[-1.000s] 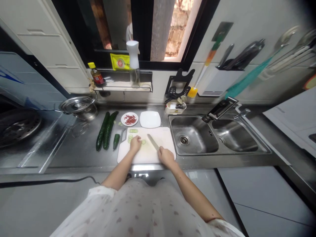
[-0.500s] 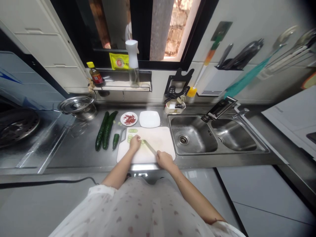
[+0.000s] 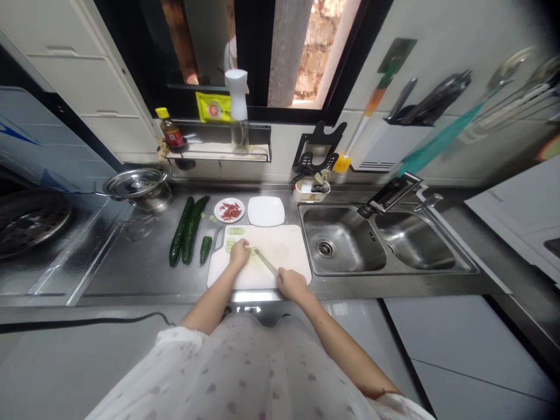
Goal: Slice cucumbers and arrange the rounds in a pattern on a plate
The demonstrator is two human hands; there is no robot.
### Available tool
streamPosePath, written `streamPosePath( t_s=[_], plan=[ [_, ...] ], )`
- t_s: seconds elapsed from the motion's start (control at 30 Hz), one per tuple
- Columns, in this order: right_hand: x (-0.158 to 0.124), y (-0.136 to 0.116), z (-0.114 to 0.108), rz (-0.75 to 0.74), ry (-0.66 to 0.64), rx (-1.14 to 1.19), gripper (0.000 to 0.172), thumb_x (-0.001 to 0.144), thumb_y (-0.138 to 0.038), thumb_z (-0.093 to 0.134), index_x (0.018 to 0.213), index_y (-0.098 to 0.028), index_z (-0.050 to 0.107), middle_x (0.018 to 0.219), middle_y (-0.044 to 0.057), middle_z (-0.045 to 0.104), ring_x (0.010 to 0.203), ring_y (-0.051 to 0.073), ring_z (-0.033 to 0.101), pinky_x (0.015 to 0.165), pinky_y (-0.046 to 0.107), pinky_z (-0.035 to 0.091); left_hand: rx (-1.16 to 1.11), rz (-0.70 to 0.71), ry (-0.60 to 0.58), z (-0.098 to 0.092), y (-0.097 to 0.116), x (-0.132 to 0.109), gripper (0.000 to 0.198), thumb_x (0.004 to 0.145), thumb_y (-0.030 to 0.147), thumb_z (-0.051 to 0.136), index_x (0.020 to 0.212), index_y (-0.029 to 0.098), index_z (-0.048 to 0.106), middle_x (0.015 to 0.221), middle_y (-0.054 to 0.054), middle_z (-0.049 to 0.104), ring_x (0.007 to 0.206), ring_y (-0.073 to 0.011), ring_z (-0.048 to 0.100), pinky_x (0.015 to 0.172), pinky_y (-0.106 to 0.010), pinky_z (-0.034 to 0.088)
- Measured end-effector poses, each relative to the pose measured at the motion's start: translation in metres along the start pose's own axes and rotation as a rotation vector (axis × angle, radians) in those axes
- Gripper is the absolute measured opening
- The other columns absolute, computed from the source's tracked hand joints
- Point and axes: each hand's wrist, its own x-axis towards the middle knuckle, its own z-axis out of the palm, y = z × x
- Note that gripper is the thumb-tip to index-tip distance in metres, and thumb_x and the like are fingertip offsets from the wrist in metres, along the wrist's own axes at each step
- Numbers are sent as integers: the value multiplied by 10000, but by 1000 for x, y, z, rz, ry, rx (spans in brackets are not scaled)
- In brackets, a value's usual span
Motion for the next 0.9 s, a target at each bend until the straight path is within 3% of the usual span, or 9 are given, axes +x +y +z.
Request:
streamPosePath(
  t_s=[0.9],
  plan=[
    [-1,-4,0,6,-89,-27,302,936,-190,336,1153,-155,543,1030,163,674,963,241,650,757,327,459,34,-24,-25,-2,2,2,214,762,98,584,955,173,637,847,-45,676,801,-169,623,752,-243,429]
  ],
)
